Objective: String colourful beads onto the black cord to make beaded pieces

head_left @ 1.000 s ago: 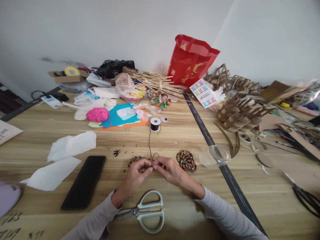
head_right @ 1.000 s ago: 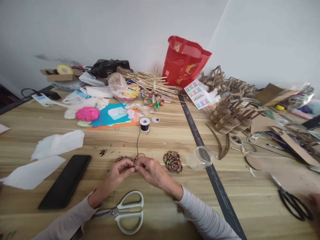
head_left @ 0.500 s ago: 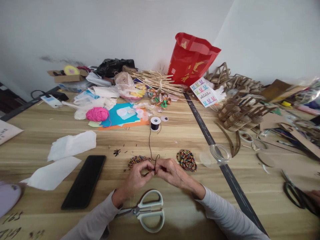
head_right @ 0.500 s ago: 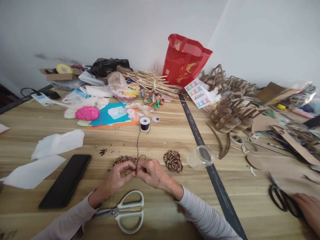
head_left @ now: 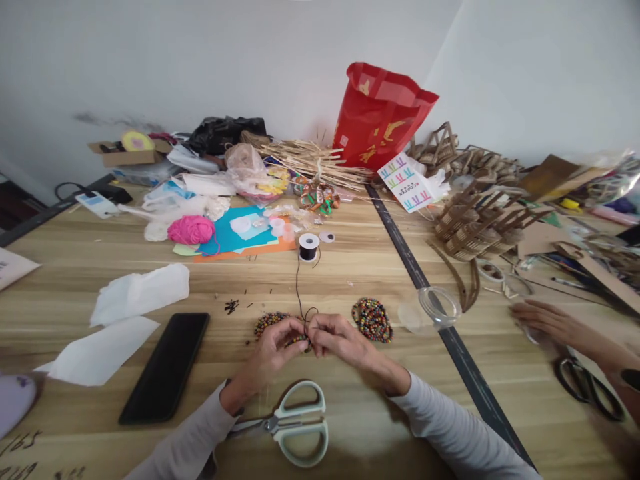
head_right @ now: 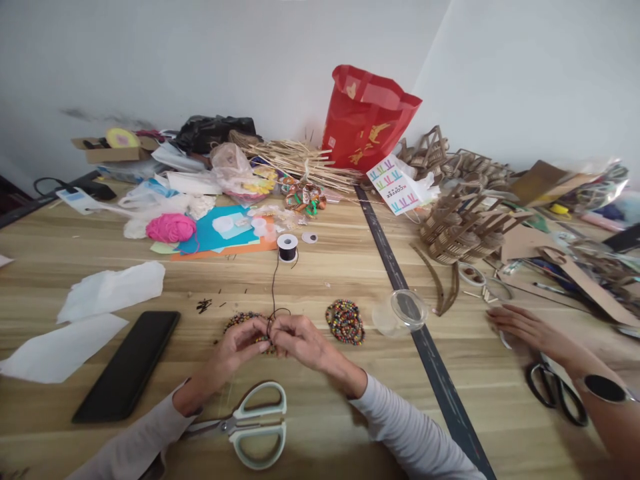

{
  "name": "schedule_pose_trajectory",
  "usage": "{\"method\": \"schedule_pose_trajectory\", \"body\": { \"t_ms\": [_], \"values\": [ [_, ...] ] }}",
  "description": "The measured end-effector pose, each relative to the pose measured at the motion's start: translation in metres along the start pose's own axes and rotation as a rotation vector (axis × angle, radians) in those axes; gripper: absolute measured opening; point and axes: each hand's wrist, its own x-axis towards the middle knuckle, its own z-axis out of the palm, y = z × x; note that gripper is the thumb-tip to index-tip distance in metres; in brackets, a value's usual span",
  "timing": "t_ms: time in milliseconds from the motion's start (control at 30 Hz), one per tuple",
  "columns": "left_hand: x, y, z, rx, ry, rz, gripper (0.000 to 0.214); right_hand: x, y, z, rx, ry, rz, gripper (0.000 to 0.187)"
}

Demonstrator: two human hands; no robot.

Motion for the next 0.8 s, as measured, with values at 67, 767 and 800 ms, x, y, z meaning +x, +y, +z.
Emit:
{"method": "schedule_pose_trajectory", "body": {
  "t_ms": [67, 767, 800],
  "values": [
    [0.0, 0.002, 0.0, -0.018, 0.005, -0.005, 0.017, 0.0, 0.001, 0.0, 0.052, -0.012, 0.013, 0.023],
    [0.003, -0.013, -0.006, -0.119, -0.119, -0.15, 0.022, -0.013, -0.012, 0.001, -1.055, -0.031, -0.484, 0.022],
    [0.004, -0.014, -0.006, -0.11, -0.129, -0.153, 0.022, -0.012, -0.011, 0.0, -1.056, -0.037, -0.471, 0.022]
  ]
}}
